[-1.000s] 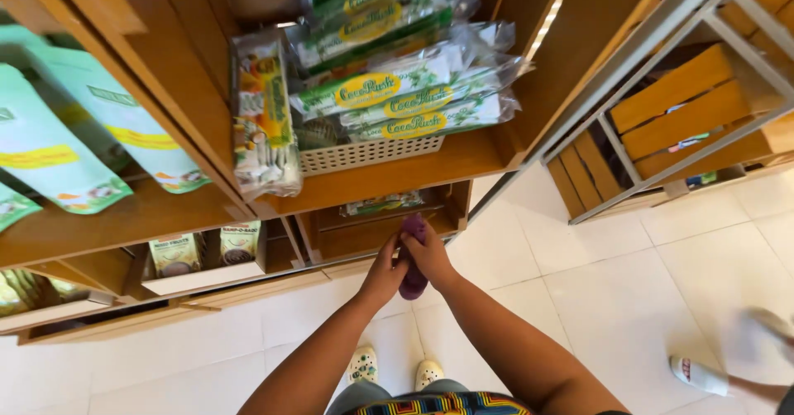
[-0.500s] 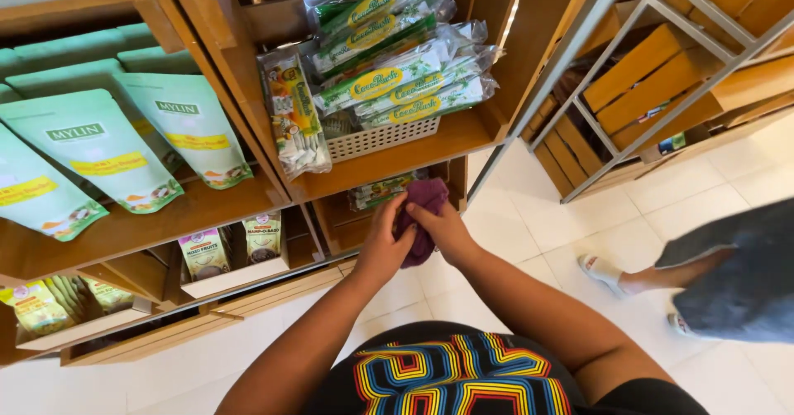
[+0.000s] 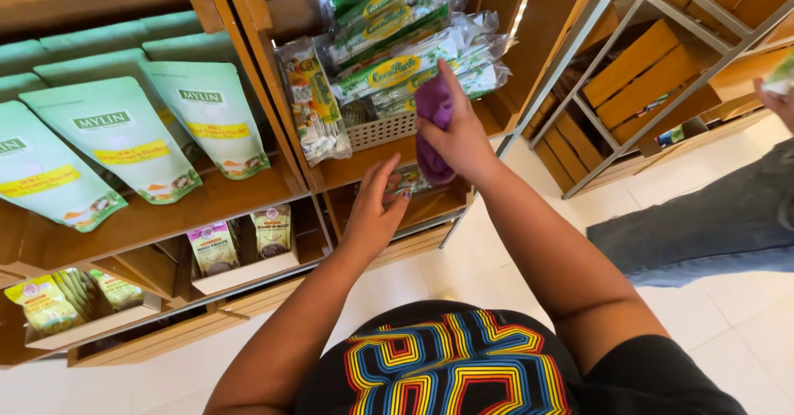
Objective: The recorder is wiping down individual plastic-wrapped product packages on grocery store shelves using a purple cleaning cloth.
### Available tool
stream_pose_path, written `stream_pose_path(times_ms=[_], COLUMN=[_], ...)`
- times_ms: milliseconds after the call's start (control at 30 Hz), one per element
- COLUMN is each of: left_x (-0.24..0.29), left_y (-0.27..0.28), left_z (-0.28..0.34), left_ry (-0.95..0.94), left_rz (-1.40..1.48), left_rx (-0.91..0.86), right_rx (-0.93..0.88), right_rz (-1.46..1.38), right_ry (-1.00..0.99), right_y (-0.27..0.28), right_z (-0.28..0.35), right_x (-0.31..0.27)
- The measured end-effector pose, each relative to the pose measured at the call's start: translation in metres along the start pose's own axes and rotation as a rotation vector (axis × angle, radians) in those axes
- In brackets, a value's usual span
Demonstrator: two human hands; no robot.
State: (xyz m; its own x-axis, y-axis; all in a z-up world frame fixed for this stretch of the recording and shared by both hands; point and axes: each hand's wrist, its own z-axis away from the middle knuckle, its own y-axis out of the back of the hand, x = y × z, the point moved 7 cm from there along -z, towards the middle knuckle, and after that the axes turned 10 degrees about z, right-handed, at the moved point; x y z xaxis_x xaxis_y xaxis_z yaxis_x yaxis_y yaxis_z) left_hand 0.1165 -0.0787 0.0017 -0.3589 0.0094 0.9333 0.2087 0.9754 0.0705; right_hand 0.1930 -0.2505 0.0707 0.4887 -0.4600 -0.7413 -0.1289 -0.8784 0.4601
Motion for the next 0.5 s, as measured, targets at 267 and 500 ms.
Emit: stream_pose_path(times_ms=[267,500], left_x=[0.003,-0.019], left_y=[-0.012,-0.019], left_z=[-0.006,-0.016], left_ry=[0.020,0.052], left_rz=[0.024,0.039], left_rx=[-0.026,0.020], right_rx=[-0.178,-0.116], right_rz=[0.523,0.576], right_ry=[-0.228,-0.190], right_y=[-0.002,-0.004], right_z=[-0.078,-0.094], right_x=[0.013,0.039])
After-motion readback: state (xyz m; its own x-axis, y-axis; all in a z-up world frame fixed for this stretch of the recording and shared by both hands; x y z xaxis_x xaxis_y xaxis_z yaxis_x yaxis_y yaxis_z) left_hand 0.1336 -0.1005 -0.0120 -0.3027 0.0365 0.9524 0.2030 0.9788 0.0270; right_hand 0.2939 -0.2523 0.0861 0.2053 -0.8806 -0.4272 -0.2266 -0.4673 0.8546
